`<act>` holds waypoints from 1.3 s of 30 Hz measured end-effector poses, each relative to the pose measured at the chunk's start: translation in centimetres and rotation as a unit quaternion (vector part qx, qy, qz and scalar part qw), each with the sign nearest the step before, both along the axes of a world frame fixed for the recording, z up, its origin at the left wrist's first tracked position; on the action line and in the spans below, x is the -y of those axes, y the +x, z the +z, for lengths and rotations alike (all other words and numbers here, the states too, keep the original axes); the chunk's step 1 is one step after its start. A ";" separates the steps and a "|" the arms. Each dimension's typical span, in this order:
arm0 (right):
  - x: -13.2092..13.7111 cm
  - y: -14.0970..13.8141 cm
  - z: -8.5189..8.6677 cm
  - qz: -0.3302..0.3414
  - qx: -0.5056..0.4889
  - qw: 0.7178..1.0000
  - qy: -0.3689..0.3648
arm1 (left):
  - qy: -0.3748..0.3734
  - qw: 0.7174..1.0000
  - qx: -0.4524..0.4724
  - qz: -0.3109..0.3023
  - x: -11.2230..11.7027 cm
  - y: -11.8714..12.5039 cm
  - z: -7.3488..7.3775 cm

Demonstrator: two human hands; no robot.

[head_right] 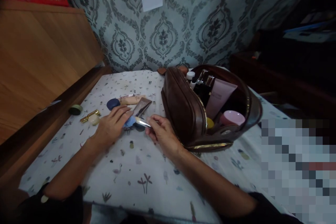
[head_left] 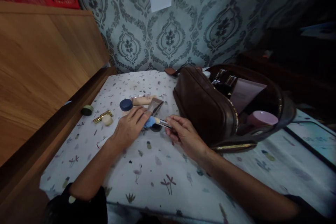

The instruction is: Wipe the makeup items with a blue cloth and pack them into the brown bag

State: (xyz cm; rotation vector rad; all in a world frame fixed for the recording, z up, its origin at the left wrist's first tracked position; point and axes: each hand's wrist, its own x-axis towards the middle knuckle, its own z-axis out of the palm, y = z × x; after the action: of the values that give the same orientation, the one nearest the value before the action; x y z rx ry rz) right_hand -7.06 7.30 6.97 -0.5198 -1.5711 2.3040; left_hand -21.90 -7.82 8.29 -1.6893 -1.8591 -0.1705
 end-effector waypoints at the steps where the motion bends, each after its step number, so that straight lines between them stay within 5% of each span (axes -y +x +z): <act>1: -0.1 0.0 -0.1 0.002 0.002 1.000 0.004 | -0.011 1.000 0.024 0.013 0.3 -0.5 0.0; 8: -0.5 -0.5 -0.3 -0.023 -0.017 0.999 0.024 | -0.070 0.975 0.210 0.011 0.7 -1.7 -0.2; 13: -0.6 -0.5 -0.2 -0.057 -0.053 0.993 0.083 | -0.058 0.923 0.380 -0.023 0.5 -1.3 0.6; 21: -0.6 -0.5 -0.2 -0.074 -0.058 0.994 0.051 | -0.047 0.917 0.395 -0.031 0.2 -0.4 1.2; 25: -0.4 -0.2 0.3 -0.081 -0.076 0.992 0.059 | -0.059 0.892 0.447 -0.028 0.3 -0.3 1.5; 33: -0.4 0.3 0.7 -0.098 -0.141 0.980 0.101 | 0.016 0.776 0.628 0.045 0.6 -0.9 1.8; 39: -0.1 1.1 1.8 -0.104 -0.181 0.967 0.148 | 0.098 0.649 0.748 0.093 0.4 -0.1 1.8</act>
State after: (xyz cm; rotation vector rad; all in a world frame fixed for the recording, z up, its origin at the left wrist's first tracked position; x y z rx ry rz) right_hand -6.00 7.39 8.81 -0.1654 -1.5533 1.8393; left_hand -21.96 -8.27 10.07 -1.0282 -2.8009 -2.1254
